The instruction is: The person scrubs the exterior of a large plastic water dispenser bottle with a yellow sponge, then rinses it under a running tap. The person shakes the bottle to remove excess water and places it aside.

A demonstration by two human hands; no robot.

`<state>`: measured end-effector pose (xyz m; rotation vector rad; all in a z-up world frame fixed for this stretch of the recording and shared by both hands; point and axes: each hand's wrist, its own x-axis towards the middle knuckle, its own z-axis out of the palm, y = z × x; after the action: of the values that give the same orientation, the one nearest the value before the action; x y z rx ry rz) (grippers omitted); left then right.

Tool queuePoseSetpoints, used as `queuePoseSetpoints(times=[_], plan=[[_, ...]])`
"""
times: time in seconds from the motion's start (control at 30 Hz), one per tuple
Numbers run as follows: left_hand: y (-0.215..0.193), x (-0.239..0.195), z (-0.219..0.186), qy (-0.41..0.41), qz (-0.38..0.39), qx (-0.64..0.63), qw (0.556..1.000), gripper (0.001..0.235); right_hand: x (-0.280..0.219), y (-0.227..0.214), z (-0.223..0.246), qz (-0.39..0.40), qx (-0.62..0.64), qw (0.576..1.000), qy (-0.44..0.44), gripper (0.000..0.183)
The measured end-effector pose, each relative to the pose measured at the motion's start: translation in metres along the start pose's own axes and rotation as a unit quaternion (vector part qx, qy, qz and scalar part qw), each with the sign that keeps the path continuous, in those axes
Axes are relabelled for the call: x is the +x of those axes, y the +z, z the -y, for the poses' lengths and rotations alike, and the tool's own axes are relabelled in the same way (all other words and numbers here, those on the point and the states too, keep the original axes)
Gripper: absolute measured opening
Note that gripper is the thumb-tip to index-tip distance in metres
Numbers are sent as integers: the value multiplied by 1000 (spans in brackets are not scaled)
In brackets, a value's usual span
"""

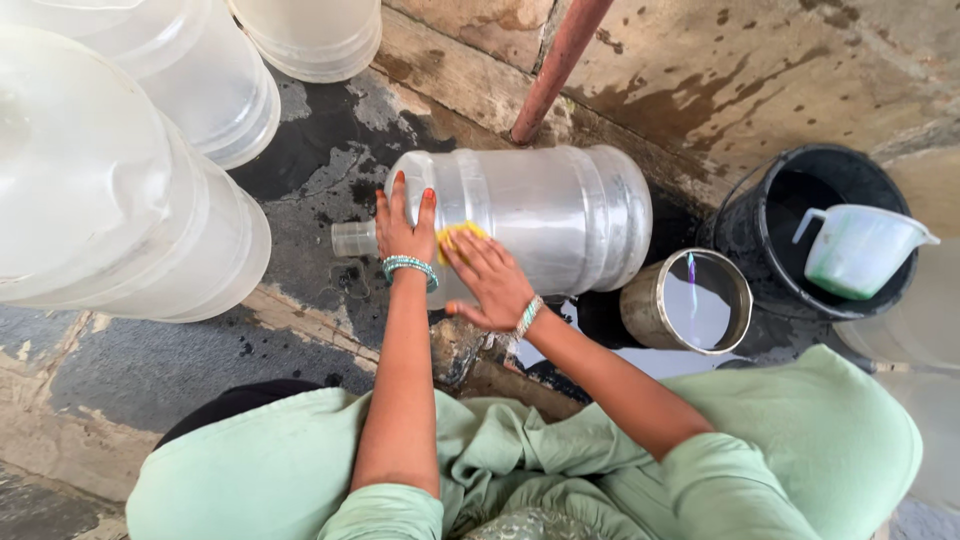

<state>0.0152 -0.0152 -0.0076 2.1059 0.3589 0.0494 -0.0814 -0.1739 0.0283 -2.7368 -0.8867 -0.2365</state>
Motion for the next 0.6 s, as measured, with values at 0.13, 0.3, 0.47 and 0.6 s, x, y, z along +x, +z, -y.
queuePoseSetpoints(times=[0.13, 0.3, 0.47, 0.6], plan=[[2, -3, 0, -4, -22, -4, 1000, 66, 85, 3, -58, 58, -19, 982, 181, 73], [1, 3, -9, -43, -20, 14, 999, 64, 164, -3, -103, 247, 55, 909, 331, 66], [3, 9, -9, -50, -14, 8, 999, 66, 68, 9, -29, 13, -1, 971, 238, 71], [0, 10, -12, -40, -16, -15, 999, 67, -35, 27, 1, 39, -71, 983, 165, 82]])
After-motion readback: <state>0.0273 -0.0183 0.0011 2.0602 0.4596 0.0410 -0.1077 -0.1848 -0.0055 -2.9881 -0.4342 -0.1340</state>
